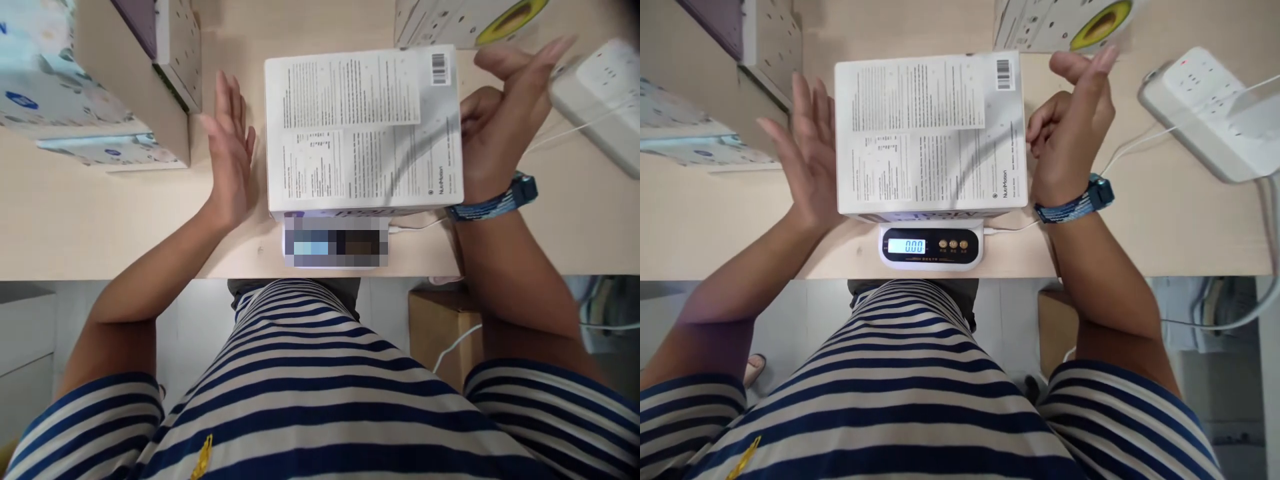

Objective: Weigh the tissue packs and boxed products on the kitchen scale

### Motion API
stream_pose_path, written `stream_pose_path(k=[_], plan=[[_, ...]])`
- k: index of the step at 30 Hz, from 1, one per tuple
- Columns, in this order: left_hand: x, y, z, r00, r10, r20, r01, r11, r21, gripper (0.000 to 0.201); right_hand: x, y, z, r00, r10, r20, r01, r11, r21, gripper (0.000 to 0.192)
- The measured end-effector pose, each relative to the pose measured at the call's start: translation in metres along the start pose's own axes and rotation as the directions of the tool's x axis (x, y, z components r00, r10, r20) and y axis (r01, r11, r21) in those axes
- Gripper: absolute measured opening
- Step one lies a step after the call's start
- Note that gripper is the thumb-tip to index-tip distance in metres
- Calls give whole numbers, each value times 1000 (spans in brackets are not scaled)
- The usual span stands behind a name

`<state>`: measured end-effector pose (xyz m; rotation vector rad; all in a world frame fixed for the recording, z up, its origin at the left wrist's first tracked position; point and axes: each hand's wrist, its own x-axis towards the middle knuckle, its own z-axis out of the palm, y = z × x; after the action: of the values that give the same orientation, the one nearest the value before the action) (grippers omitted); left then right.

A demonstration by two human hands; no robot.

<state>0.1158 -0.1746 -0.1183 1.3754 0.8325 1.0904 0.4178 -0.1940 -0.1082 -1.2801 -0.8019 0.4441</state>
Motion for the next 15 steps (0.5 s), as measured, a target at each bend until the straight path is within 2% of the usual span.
stream_pose_path(k=[3,5,9,11,15], plan=[[0,5,-3,998,-57,-10,56,998,-36,107,3,-1,-6,1000,11,-24,-11,1000,16,88],[-1,6,-3,996,-84,-15,83,995,-63,97,5,-5,-8,997,75,-23,-74,997,27,79],[-2,4,-1,997,-71,-2,71,995,-65,103,-2,-19,-6,981,195,-13,-193,978,80,64],[-1,-1,0,998,-67,6,67,997,-48,106,-11,-23,-4,983,182,-4,-181,977,117,60],[2,-20,0,999,-45,-2,45,999,-24,96,-16,-20,-4,992,123,18,-125,984,128,60]])
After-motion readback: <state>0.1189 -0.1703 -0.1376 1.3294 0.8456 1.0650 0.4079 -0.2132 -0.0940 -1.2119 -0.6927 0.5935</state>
